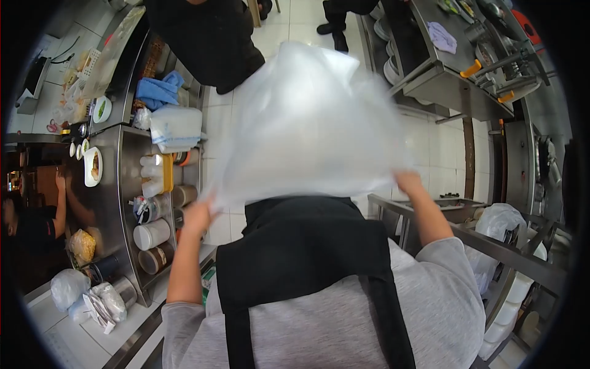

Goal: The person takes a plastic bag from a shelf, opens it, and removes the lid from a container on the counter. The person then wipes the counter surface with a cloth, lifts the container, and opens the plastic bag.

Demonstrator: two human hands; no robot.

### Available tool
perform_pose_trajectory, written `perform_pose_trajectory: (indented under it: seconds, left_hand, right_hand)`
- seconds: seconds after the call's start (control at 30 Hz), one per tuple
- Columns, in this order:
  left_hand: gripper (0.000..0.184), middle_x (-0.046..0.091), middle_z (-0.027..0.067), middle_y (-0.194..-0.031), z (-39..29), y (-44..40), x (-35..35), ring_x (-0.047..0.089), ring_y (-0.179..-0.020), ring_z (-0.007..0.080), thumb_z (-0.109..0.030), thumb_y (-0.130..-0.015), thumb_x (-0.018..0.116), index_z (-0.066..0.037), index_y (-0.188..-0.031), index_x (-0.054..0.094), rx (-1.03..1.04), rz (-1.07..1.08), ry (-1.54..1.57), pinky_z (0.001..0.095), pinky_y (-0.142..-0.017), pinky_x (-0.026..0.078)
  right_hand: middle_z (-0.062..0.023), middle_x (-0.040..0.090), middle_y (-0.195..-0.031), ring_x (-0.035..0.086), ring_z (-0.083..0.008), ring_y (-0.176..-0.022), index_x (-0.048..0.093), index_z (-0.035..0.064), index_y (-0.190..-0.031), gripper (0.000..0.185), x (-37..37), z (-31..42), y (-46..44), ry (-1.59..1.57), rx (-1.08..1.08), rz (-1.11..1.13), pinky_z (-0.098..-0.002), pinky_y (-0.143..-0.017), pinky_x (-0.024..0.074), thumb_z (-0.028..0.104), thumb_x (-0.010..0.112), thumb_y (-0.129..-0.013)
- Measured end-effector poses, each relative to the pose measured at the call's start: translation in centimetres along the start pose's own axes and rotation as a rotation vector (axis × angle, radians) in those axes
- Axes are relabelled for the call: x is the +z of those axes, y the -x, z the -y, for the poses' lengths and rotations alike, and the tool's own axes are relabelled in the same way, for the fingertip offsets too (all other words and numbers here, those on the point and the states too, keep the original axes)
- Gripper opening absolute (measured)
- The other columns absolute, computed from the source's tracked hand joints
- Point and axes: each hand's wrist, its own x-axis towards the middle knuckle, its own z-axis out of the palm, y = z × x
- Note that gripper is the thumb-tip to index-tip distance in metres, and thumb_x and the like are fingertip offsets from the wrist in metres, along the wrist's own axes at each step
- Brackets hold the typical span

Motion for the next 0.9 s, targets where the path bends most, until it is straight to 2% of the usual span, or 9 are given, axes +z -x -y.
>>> perform_pose_trajectory:
  seconds: [0.1,0.27,0.37,0.53,0.6,0.67,0.73,0.77,0.9]
  left_hand:
    - [0.032,0.064,0.021,-0.095,2.3,-0.6,6.1,0.062,-0.089,0.0345,-0.019,-0.08,0.058,-0.017,-0.112,0.063,-0.03,0.128,0.332,0.0363,-0.076,0.048]
    - [0.032,0.061,0.0171,-0.106,5.3,-0.3,7.3,0.058,-0.093,0.0314,-0.003,-0.082,0.049,-0.001,-0.113,0.058,-0.213,-0.465,1.532,0.0356,-0.084,0.044]
    - [0.051,0.042,0.0235,-0.131,4.0,0.5,7.4,0.047,-0.114,0.0338,-0.01,-0.081,0.059,-0.005,-0.129,0.045,-0.785,-0.892,0.778,0.0331,-0.093,0.038]
    - [0.095,0.018,0.0267,-0.144,-9.4,-0.2,-1.0,0.018,-0.134,0.0433,-0.031,-0.068,0.075,-0.015,-0.144,0.019,0.236,-1.219,0.42,0.0604,-0.104,0.012]
    - [0.092,0.012,0.0238,-0.148,-12.9,-3.3,-3.4,0.012,-0.136,0.0445,-0.032,-0.071,0.071,-0.02,-0.144,0.017,0.444,-1.278,0.391,0.065,-0.102,0.006]
    - [0.072,0.041,0.0221,-0.133,-13.4,-3.4,-6.9,0.037,-0.124,0.0418,-0.019,-0.073,0.065,-0.018,-0.138,0.034,0.469,-1.235,0.294,0.0568,-0.099,0.027]
    - [0.051,0.059,0.0166,-0.1,-13.2,-3.4,-8.7,0.056,-0.094,0.0372,-0.007,-0.072,0.06,-0.014,-0.121,0.053,0.442,-0.685,0.884,0.0436,-0.08,0.045]
    - [0.035,0.057,0.0145,-0.078,-12.4,-3.2,-9.1,0.055,-0.072,0.0355,-0.004,-0.069,0.058,-0.008,-0.103,0.06,0.449,-0.924,0.832,0.0389,-0.064,0.046]
    - [0.03,0.058,0.0157,-0.083,-7.0,-0.5,-4.0,0.055,-0.076,0.0362,-0.002,-0.065,0.059,-0.003,-0.095,0.056,0.415,-1.07,0.676,0.0411,-0.068,0.046]
  right_hand:
    - [-0.0181,0.063,-0.102,0.06,-0.0341,-0.095,0.063,0.0045,-0.1,0.024,0.7,-0.8,-0.2,0.006,-0.025,0.284,-0.0434,-0.083,0.0462,0.012,0.052,-0.079]
    - [-0.01,0.064,-0.086,0.061,-0.0225,-0.082,0.06,0.0028,-0.091,0.018,-7.2,0.0,-2.9,-1.116,0.039,-0.2,-0.0332,-0.071,0.0479,0.007,0.046,-0.08]
    - [-0.0037,0.059,-0.085,0.056,-0.0135,-0.076,0.055,0.006,-0.101,0.022,-15.5,7.4,-0.3,-1.719,-0.131,-0.163,-0.0276,-0.068,0.0466,0.005,0.045,-0.081]
    - [-0.0086,0.061,-0.089,0.059,-0.021,-0.078,0.049,0.0097,-0.104,0.034,-22.1,19.2,6.9,-0.899,-0.838,0.039,-0.0319,-0.07,0.0475,0.009,0.068,-0.075]
    - [-0.0143,0.061,-0.092,0.063,-0.033,-0.079,0.045,0.0105,-0.123,0.043,-23.4,23.0,8.2,-1.044,-0.601,0.565,-0.0368,-0.067,0.0498,0.021,0.056,-0.083]
    - [-0.0126,0.058,-0.085,0.062,-0.0317,-0.071,0.041,0.0129,-0.13,0.054,-22.9,24.3,8.2,-0.659,-1.171,-0.085,-0.0389,-0.065,0.0482,0.012,0.054,-0.078]
    - [-0.0119,0.057,-0.085,0.06,-0.0306,-0.071,0.043,0.0134,-0.127,0.056,-22.4,23.9,7.8,-0.472,-0.938,-0.263,-0.0389,-0.064,0.0476,0.007,0.056,-0.074]
    - [-0.0112,0.056,-0.084,0.059,-0.0296,-0.07,0.045,0.014,-0.125,0.058,-21.9,23.5,7.4,-0.288,-0.694,-0.428,-0.0388,-0.062,0.0471,0.001,0.058,-0.069]
    - [-0.0103,0.056,-0.085,0.06,-0.0269,-0.075,0.061,0.0103,-0.105,0.036,-12.4,17.2,0.6,-0.211,-0.313,-0.33,-0.0407,-0.073,0.0437,0.003,0.058,-0.07]
